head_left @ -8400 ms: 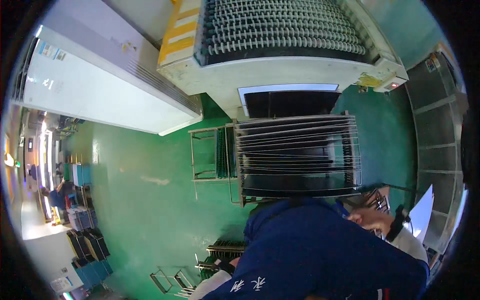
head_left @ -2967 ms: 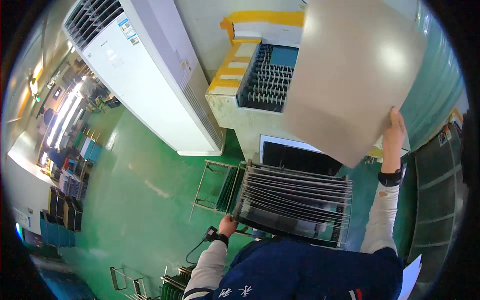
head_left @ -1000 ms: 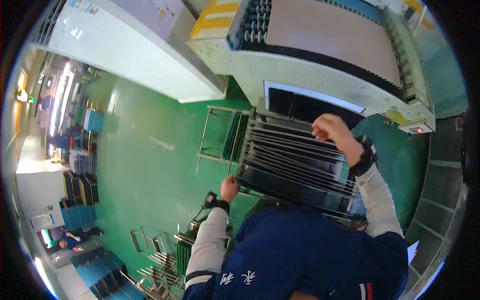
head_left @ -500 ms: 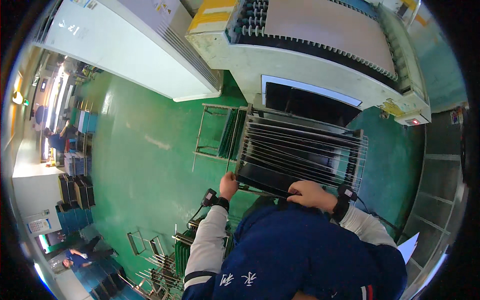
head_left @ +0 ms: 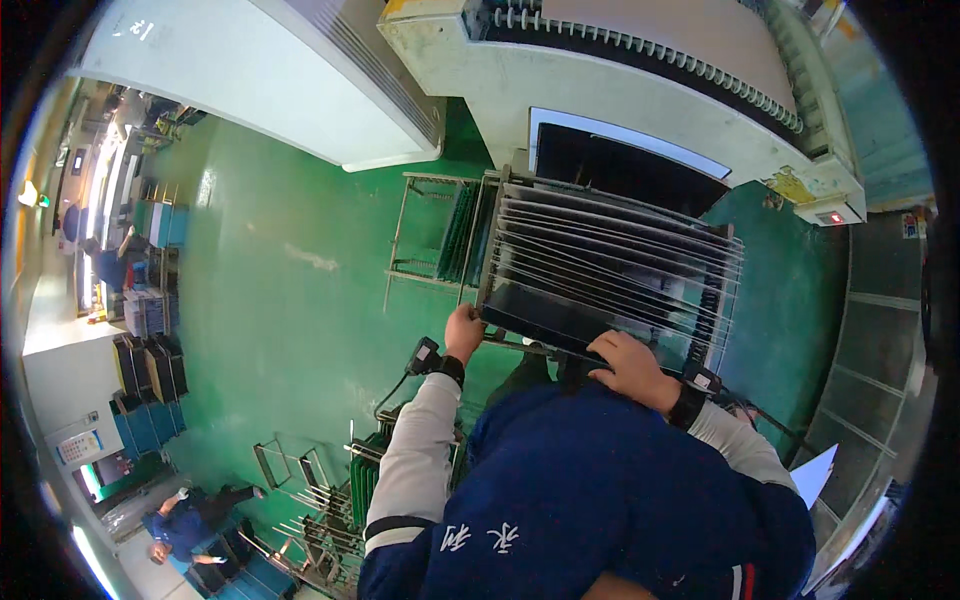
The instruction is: Feeding rectangular plates into an industrial processing machine.
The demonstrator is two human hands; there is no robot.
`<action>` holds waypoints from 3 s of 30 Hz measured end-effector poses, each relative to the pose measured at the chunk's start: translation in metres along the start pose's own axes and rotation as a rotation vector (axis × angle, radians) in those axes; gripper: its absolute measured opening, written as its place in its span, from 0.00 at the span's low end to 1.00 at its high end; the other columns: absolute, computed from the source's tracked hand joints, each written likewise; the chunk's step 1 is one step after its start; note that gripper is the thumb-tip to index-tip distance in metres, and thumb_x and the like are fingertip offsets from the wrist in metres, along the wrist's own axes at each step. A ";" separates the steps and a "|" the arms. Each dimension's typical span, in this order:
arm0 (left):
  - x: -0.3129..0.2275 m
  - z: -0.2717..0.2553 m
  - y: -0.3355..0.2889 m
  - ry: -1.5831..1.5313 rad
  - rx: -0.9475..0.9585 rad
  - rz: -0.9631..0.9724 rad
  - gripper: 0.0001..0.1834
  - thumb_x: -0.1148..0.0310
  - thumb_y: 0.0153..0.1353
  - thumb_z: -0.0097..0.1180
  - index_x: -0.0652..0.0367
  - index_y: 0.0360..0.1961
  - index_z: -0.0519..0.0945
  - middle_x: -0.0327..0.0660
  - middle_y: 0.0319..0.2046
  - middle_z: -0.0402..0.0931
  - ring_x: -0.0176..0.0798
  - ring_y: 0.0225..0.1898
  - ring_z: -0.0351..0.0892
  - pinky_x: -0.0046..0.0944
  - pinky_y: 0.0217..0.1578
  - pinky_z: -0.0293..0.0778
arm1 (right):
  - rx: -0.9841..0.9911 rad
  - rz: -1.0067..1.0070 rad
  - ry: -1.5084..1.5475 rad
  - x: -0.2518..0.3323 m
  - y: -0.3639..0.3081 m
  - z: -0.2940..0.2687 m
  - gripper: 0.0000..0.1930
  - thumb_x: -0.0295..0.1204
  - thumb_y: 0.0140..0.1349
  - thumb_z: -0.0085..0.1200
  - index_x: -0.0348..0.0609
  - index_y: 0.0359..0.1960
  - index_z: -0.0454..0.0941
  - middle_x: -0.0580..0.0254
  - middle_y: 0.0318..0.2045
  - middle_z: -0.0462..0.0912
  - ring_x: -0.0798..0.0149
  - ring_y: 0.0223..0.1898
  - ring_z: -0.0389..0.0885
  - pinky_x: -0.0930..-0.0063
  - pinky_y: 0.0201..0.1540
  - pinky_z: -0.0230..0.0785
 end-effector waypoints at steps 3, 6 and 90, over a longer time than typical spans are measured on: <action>-0.017 -0.006 -0.005 0.017 0.007 0.018 0.07 0.70 0.50 0.56 0.63 0.27 0.74 0.57 0.27 0.77 0.64 0.33 0.77 0.56 0.33 0.71 | -0.026 0.001 -0.083 -0.002 -0.006 0.005 0.22 0.36 0.50 0.66 0.42 0.47 0.78 0.55 0.47 0.78 0.49 0.48 0.76 0.58 0.51 0.72; -0.017 -0.008 -0.007 -0.066 -0.011 0.042 0.07 0.69 0.50 0.57 0.62 0.26 0.74 0.56 0.26 0.77 0.63 0.32 0.78 0.54 0.32 0.71 | -0.039 0.022 -0.220 -0.015 -0.017 0.020 0.20 0.35 0.49 0.66 0.41 0.44 0.80 0.54 0.49 0.77 0.49 0.49 0.75 0.57 0.51 0.72; 0.078 0.011 0.013 -0.297 0.058 -0.079 0.12 0.65 0.47 0.63 0.61 0.23 0.74 0.50 0.19 0.74 0.49 0.21 0.75 0.46 0.28 0.73 | -0.749 0.156 1.612 -0.105 0.096 -0.185 0.14 0.17 0.64 0.47 0.39 0.46 0.82 0.62 0.46 0.80 0.62 0.47 0.79 0.60 0.52 0.75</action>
Point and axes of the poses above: each hand's wrist, its own y-axis towards the middle knuckle, its own z-axis out of the palm, x = y × z, the point moved 9 cm from there along y, towards the middle knuckle
